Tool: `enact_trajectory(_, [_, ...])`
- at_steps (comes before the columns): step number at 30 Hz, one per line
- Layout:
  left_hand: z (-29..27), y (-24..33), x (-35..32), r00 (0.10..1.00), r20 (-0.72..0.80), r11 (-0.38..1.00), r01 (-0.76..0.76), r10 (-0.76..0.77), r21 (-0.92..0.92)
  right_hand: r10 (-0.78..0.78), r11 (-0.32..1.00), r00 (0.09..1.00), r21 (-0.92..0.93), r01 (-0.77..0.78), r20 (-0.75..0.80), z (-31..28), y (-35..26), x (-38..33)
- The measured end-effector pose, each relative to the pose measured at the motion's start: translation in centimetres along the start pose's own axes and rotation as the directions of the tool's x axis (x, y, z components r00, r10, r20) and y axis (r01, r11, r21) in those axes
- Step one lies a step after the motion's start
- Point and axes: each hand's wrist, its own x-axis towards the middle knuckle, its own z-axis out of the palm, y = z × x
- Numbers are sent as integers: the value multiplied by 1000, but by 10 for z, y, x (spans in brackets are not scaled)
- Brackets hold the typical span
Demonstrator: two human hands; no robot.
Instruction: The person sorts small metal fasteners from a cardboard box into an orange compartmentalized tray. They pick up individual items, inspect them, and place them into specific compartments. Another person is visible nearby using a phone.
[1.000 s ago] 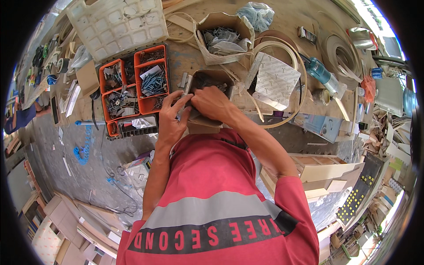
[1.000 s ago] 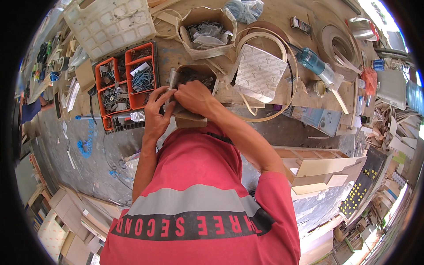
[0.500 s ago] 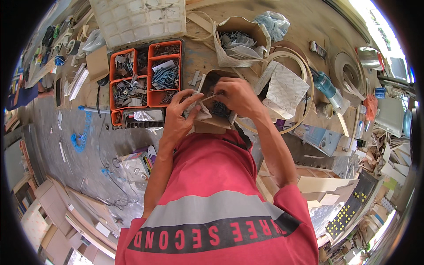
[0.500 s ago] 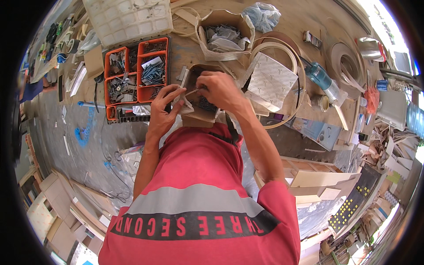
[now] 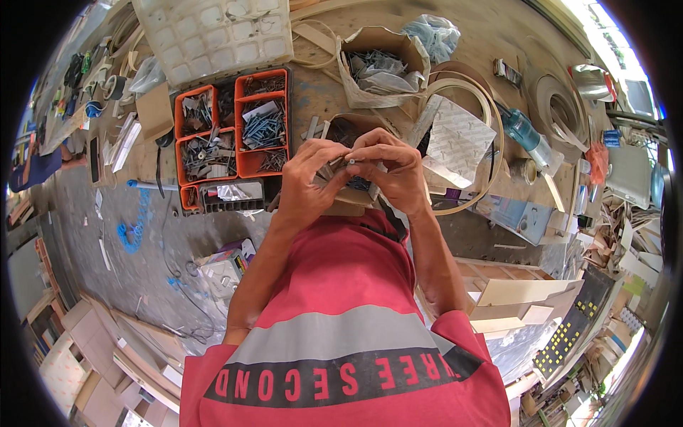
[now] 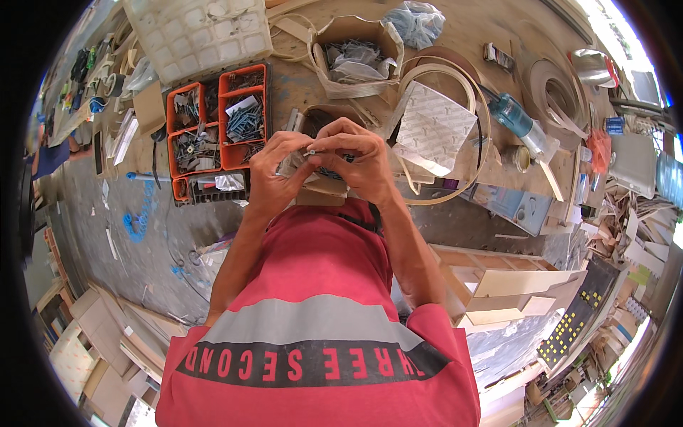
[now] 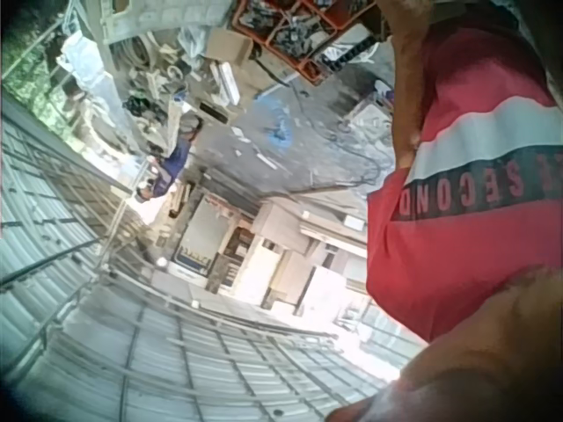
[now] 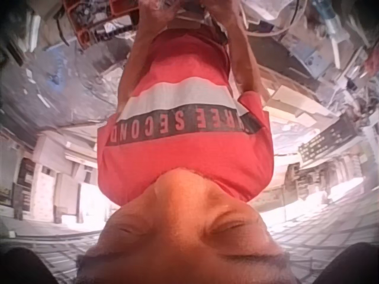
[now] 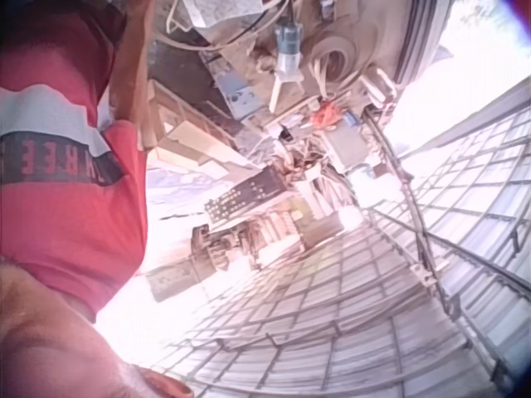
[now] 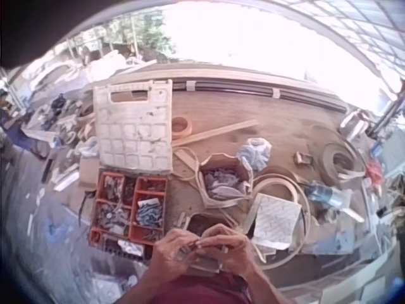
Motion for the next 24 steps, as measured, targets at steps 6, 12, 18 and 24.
enact_trajectory(6, [-16, 4, -3, 983, -47, 977, 168, -175, -129, 127, 991, 991, 42, -124, -50, -1, -7, 1])
enact_trajectory(12, [-91, -29, -27, 793, -533, 875, 449, -296, 182, 228, 973, 960, 8, -230, -164, -14, 3, 5])
enact_trajectory(18, [-140, -85, -54, 754, -657, 506, 560, 15, 656, 119, 931, 986, -333, -152, -119, -3, -2, 16])
enact_trajectory(24, [-94, -51, -44, 811, -572, 779, 434, -120, 452, 25, 706, 924, -661, 253, 381, -15, 18, 21])
